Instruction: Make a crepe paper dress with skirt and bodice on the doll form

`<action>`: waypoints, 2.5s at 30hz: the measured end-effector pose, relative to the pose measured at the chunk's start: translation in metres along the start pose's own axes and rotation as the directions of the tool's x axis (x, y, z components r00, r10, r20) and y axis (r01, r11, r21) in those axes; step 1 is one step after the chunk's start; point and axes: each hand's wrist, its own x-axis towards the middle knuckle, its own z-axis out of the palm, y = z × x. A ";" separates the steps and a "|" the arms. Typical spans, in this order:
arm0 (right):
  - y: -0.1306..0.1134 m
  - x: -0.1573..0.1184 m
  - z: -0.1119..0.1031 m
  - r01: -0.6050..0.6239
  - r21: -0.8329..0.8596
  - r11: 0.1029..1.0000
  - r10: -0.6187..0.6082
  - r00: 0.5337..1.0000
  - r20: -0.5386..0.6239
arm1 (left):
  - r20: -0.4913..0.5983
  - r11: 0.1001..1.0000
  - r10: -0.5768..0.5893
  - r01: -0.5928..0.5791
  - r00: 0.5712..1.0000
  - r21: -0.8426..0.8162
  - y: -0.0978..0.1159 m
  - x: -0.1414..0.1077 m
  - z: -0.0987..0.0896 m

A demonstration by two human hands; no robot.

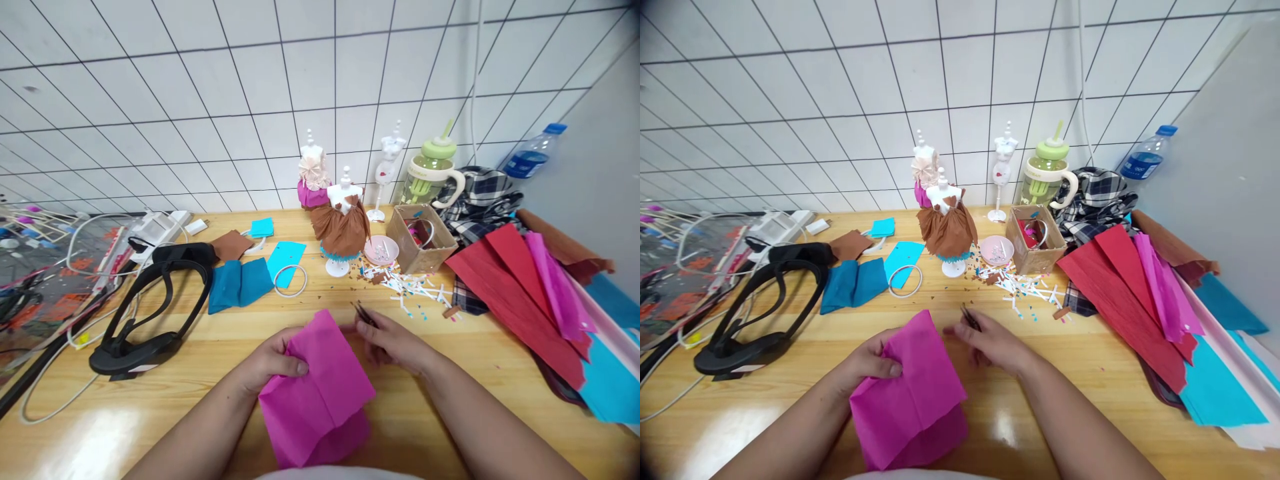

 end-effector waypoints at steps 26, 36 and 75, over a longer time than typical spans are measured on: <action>-0.008 0.002 -0.023 0.270 -0.012 0.963 -0.258 0.907 -0.333 | -0.023 0.998 0.008 -0.007 1.000 0.063 0.007 0.004 -0.003; -0.002 0.012 -0.015 0.311 -0.376 0.873 -0.441 0.831 -0.338 | 0.064 0.928 -0.176 0.143 0.982 0.344 0.011 0.009 0.008; -0.008 -0.019 0.001 0.025 -0.847 0.531 -0.225 0.968 -0.112 | -0.339 0.901 0.373 -0.250 0.864 0.355 -0.008 0.008 0.012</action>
